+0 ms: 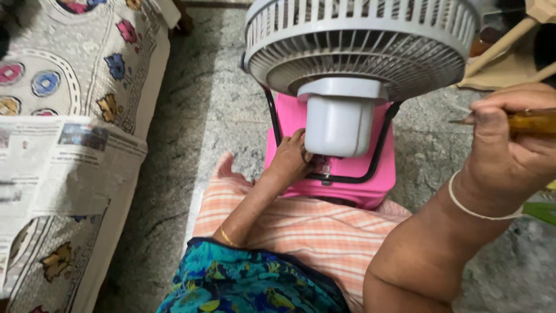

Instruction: The person sits on the floor and uses a screwdriver to remove screws from the rear housing of a small electric fan. They detach the rear grille, manipulate the power cord, and then reattach the rear grille to the fan body.

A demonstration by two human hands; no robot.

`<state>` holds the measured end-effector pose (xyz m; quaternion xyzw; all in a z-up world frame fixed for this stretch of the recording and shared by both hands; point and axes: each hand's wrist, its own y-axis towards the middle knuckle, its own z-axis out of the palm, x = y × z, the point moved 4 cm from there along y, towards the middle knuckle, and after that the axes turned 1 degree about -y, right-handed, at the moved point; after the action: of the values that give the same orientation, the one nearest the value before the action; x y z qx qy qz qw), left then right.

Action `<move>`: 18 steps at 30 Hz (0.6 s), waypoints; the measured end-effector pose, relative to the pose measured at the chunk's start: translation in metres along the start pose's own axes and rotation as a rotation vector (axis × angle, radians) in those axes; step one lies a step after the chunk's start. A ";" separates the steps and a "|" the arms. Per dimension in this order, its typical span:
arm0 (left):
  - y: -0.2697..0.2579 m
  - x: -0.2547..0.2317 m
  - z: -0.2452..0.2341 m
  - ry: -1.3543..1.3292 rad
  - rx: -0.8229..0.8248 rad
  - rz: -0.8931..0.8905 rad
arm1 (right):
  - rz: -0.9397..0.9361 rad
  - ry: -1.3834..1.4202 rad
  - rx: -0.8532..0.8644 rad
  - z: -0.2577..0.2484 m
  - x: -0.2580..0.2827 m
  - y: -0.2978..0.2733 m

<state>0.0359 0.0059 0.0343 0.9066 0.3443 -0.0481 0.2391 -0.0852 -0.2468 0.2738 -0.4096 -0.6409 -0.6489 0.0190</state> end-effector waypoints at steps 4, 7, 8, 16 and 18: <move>-0.007 0.000 -0.039 0.118 -0.095 -0.025 | 0.010 0.007 -0.027 -0.002 0.000 0.000; -0.012 -0.005 -0.090 0.128 0.168 -0.235 | 0.017 0.013 -0.037 -0.003 0.002 0.007; -0.018 -0.010 -0.111 0.109 0.321 -0.336 | 0.024 0.016 -0.036 -0.002 0.004 0.010; 0.044 -0.120 -0.265 0.192 -0.432 0.087 | 0.091 -0.083 -0.043 0.019 0.028 0.030; 0.079 -0.143 -0.265 0.192 -0.571 0.231 | 0.063 -0.104 -0.024 0.026 0.037 0.034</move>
<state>-0.0422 -0.0076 0.3349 0.8365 0.2598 0.1638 0.4539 -0.0783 -0.2121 0.3180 -0.4628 -0.6198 -0.6338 0.0012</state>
